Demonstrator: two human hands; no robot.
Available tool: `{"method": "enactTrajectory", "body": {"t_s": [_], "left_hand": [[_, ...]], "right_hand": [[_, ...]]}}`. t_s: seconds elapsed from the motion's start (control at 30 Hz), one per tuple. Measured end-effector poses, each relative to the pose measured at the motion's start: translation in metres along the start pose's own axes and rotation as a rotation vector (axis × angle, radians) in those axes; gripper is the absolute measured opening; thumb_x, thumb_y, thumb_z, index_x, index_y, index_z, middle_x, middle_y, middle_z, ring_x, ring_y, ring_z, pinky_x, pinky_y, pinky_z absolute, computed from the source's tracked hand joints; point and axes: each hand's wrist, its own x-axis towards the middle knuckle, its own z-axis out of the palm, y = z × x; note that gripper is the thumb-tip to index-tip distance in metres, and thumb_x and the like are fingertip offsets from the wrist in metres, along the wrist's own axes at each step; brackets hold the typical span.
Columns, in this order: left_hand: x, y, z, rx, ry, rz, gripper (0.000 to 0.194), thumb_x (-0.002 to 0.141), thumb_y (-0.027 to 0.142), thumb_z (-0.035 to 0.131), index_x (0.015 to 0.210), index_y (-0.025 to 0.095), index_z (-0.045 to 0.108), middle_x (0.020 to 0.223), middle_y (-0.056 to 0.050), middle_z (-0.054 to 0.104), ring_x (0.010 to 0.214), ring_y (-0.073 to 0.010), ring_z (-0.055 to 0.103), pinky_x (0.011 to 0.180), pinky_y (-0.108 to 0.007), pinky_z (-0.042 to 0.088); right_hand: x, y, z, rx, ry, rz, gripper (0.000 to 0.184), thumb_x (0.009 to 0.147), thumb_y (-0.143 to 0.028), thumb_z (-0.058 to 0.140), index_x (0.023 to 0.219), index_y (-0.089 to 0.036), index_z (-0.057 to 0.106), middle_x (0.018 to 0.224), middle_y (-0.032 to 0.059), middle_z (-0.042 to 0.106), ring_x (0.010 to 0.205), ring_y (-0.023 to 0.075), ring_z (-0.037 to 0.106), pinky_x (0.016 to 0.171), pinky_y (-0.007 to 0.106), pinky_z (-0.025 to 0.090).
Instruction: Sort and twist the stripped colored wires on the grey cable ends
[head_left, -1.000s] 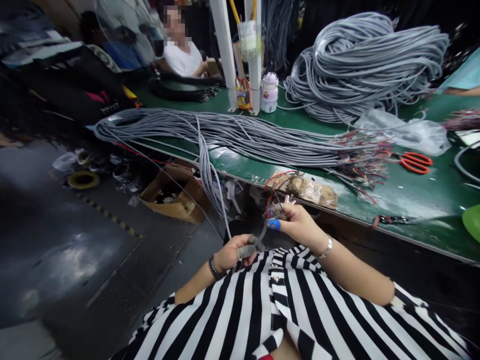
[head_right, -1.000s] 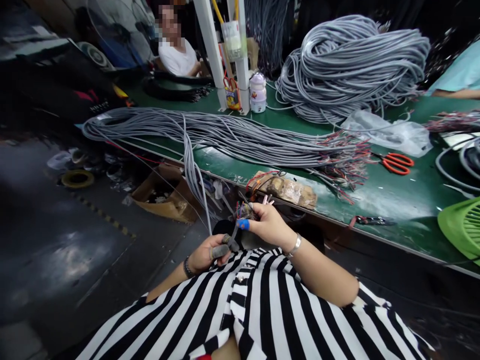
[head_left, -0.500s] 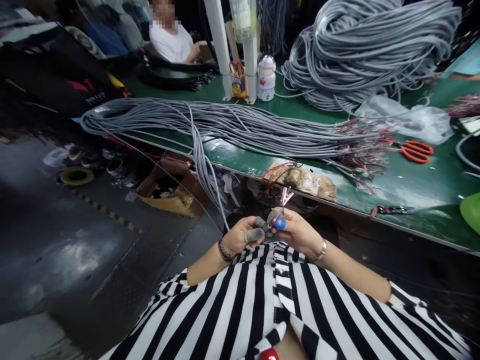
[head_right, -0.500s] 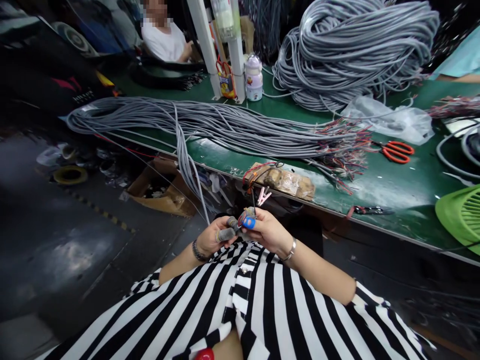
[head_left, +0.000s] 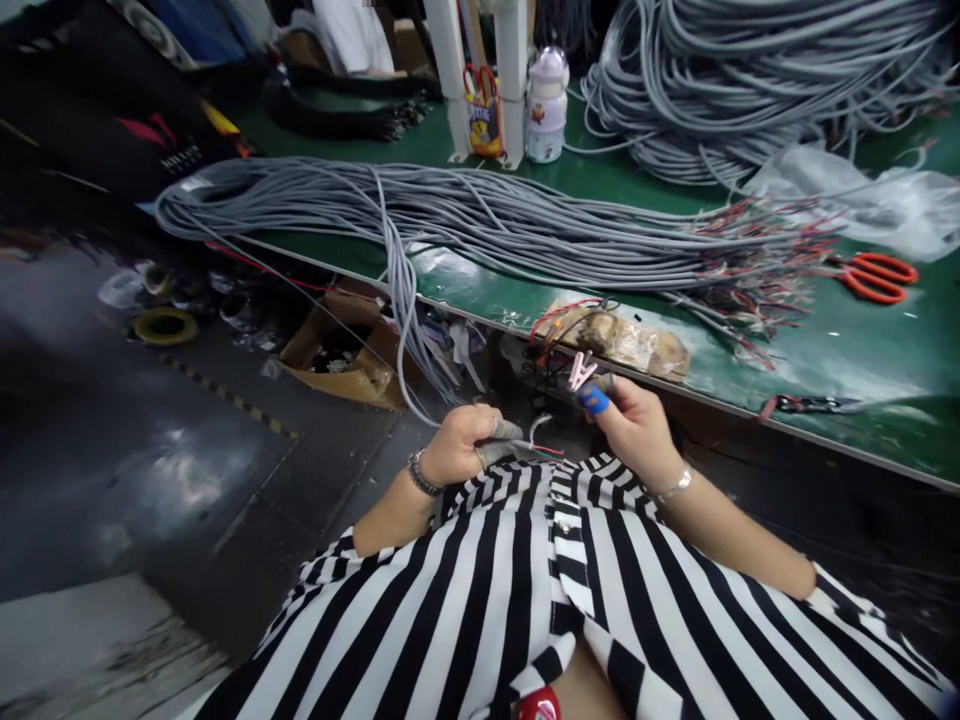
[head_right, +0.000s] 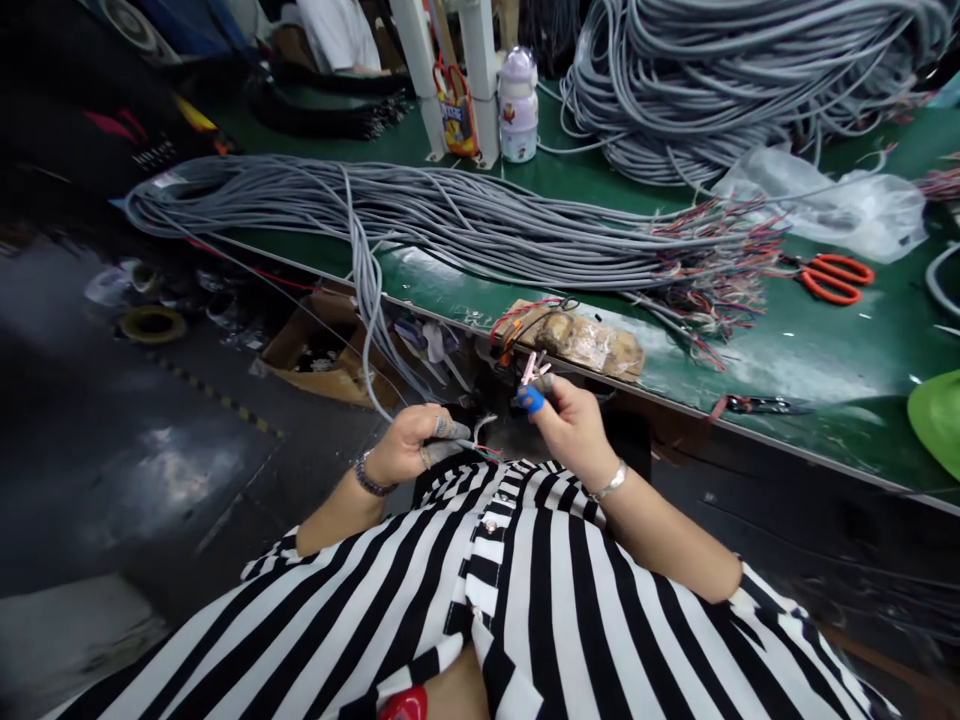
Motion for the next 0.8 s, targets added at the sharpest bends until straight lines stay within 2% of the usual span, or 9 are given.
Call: {"method": "enactTrajectory", "body": {"t_s": [0.13, 0.2, 0.3, 0.37, 0.43, 0.53, 0.6, 0.67, 0.8], "left_hand": [[0.004, 0.001, 0.003, 0.011, -0.029, -0.096, 0.021, 0.086, 0.036, 0.063, 0.085, 0.017, 0.073, 0.065, -0.005, 0.063, 0.06, -0.014, 0.056, 0.062, -0.026, 0.042], [0.01, 0.002, 0.005, -0.013, -0.095, -0.152, 0.023, 0.085, 0.039, 0.063, 0.084, 0.018, 0.073, 0.065, -0.006, 0.063, 0.061, -0.0151, 0.056, 0.063, -0.027, 0.042], [0.02, 0.003, 0.011, -0.102, -0.18, -0.201, 0.023, 0.081, 0.042, 0.067, 0.081, 0.02, 0.074, 0.065, -0.006, 0.063, 0.062, -0.0159, 0.056, 0.065, -0.028, 0.043], [0.023, 0.005, 0.016, -0.208, -0.2, -0.247, 0.024, 0.078, 0.043, 0.07, 0.078, 0.019, 0.074, 0.064, -0.006, 0.064, 0.061, -0.0155, 0.057, 0.065, -0.028, 0.044], [0.02, 0.005, 0.022, -0.377, -0.163, -0.356, 0.026, 0.076, 0.043, 0.072, 0.077, 0.017, 0.073, 0.066, -0.006, 0.065, 0.062, -0.0149, 0.058, 0.064, -0.027, 0.045], [0.009, 0.002, 0.033, -0.723, 0.059, -0.586, 0.035, 0.071, 0.046, 0.077, 0.079, 0.013, 0.069, 0.071, -0.006, 0.068, 0.059, -0.012, 0.058, 0.057, -0.023, 0.044], [0.0, -0.001, 0.041, -0.924, 0.257, -0.677, 0.04, 0.066, 0.049, 0.08, 0.077, 0.013, 0.065, 0.068, -0.003, 0.067, 0.051, -0.0084, 0.053, 0.05, -0.021, 0.041], [-0.005, -0.004, 0.048, -1.046, 0.363, -0.705, 0.042, 0.064, 0.05, 0.08, 0.076, 0.014, 0.063, 0.06, 0.0, 0.063, 0.045, -0.007, 0.05, 0.047, -0.019, 0.038], [-0.005, -0.005, 0.055, -1.13, 0.339, -0.706, 0.039, 0.07, 0.048, 0.077, 0.079, 0.013, 0.064, 0.053, 0.0, 0.061, 0.047, -0.0097, 0.055, 0.048, -0.02, 0.042]], "right_hand": [[-0.004, 0.002, -0.014, 0.02, -0.273, 0.17, 0.044, 0.08, -0.057, 0.06, 0.062, -0.017, 0.056, 0.055, -0.0003, 0.053, 0.053, 0.0105, 0.042, 0.05, 0.024, 0.034], [-0.005, 0.004, -0.009, 0.073, -0.439, 0.245, 0.045, 0.076, -0.059, 0.064, 0.064, -0.016, 0.059, 0.058, -0.0003, 0.054, 0.054, 0.0104, 0.043, 0.051, 0.024, 0.035], [-0.005, 0.007, 0.004, 0.179, -0.56, 0.303, 0.045, 0.069, -0.058, 0.07, 0.064, -0.015, 0.057, 0.057, -0.0029, 0.051, 0.054, 0.0091, 0.041, 0.052, 0.023, 0.035], [-0.004, 0.009, 0.009, 0.237, -0.543, 0.343, 0.045, 0.067, -0.057, 0.072, 0.062, -0.016, 0.054, 0.055, -0.0042, 0.048, 0.053, 0.0082, 0.039, 0.051, 0.023, 0.033], [-0.003, 0.012, 0.007, 0.256, -0.399, 0.359, 0.045, 0.068, -0.056, 0.071, 0.061, -0.017, 0.052, 0.055, -0.0039, 0.048, 0.052, 0.0082, 0.039, 0.05, 0.023, 0.033], [-0.005, 0.02, -0.009, 0.207, -0.035, 0.269, 0.04, 0.075, -0.053, 0.067, 0.064, -0.018, 0.054, 0.055, -0.0033, 0.046, 0.051, 0.0086, 0.036, 0.049, 0.024, 0.032], [-0.008, 0.023, -0.019, 0.189, 0.087, 0.162, 0.037, 0.082, -0.052, 0.061, 0.067, -0.019, 0.058, 0.055, -0.0021, 0.045, 0.049, 0.0094, 0.035, 0.047, 0.025, 0.031], [-0.012, 0.021, -0.022, 0.177, 0.058, 0.033, 0.035, 0.088, -0.05, 0.054, 0.074, -0.019, 0.064, 0.059, 0.0014, 0.051, 0.05, 0.0116, 0.04, 0.049, 0.027, 0.035], [-0.014, 0.006, -0.005, -0.03, -0.127, -0.236, 0.031, 0.083, -0.04, 0.062, 0.106, -0.021, 0.068, 0.091, 0.0097, 0.065, 0.064, 0.0173, 0.055, 0.06, 0.032, 0.047]]}}
